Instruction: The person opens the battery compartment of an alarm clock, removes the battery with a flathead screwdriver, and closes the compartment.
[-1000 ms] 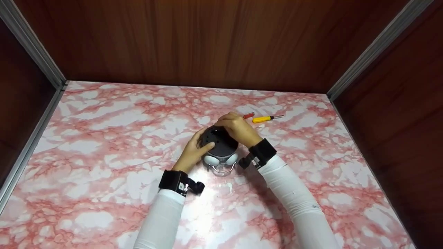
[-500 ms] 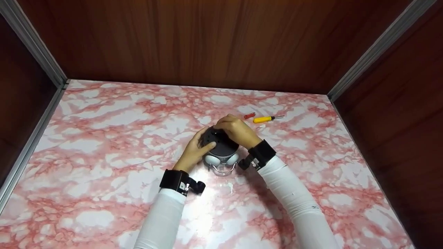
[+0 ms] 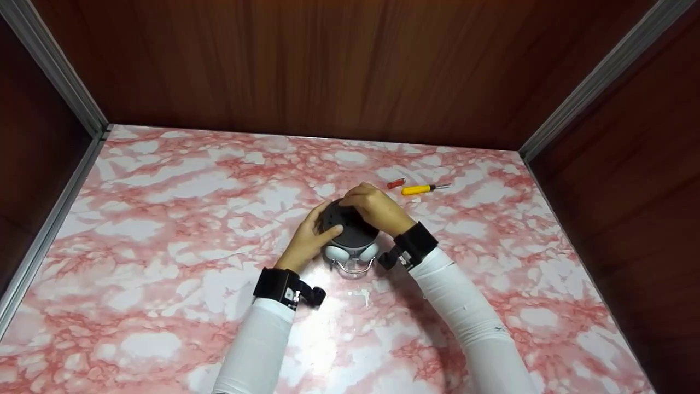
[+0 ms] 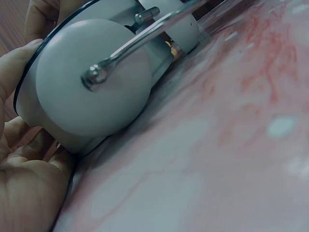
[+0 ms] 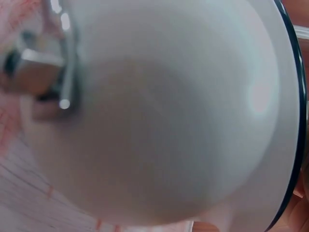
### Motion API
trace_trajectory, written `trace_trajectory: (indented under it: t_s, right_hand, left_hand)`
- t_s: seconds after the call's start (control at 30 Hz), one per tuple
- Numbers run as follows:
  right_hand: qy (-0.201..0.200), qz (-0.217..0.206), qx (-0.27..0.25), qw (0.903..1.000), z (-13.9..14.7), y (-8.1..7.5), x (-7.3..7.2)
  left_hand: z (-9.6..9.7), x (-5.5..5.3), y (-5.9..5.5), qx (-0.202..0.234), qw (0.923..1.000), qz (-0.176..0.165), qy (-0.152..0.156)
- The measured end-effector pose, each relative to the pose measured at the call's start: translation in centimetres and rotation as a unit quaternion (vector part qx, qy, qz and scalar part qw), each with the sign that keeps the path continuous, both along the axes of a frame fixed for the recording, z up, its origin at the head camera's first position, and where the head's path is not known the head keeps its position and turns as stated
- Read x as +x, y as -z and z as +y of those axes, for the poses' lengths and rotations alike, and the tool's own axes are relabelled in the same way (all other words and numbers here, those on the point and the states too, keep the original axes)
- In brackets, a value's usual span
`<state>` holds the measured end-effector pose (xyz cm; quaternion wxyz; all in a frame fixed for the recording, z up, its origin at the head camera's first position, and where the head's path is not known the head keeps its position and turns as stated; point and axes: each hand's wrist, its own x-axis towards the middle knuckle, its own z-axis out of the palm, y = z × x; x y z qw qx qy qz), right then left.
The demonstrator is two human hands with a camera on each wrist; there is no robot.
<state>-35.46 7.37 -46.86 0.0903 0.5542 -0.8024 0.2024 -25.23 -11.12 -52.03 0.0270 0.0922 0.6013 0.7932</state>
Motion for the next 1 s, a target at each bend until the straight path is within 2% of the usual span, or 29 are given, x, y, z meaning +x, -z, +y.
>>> trace_trajectory:
  t_s: [0.03,0.27,0.67,1.0]
  right_hand:
    - [0.001,0.000,0.001,1.0000,0.0,0.0,0.0]
    - [0.011,-0.003,-0.001,0.9999,-0.1,0.3,0.3]
    - [0.029,0.009,-0.018,0.9994,0.0,0.6,0.8]
    - [0.045,-0.002,-0.027,0.9986,0.1,0.8,1.2]
  left_hand:
    - [0.0,0.0,0.0,0.001,1.0000,-0.001,0.000]
    - [0.5,-1.3,2.7,0.008,0.9994,0.007,-0.032]
    - [0.6,-1.3,2.7,0.005,0.9996,-0.011,-0.026]
    - [0.6,-1.3,2.6,0.000,0.9995,-0.010,-0.030]
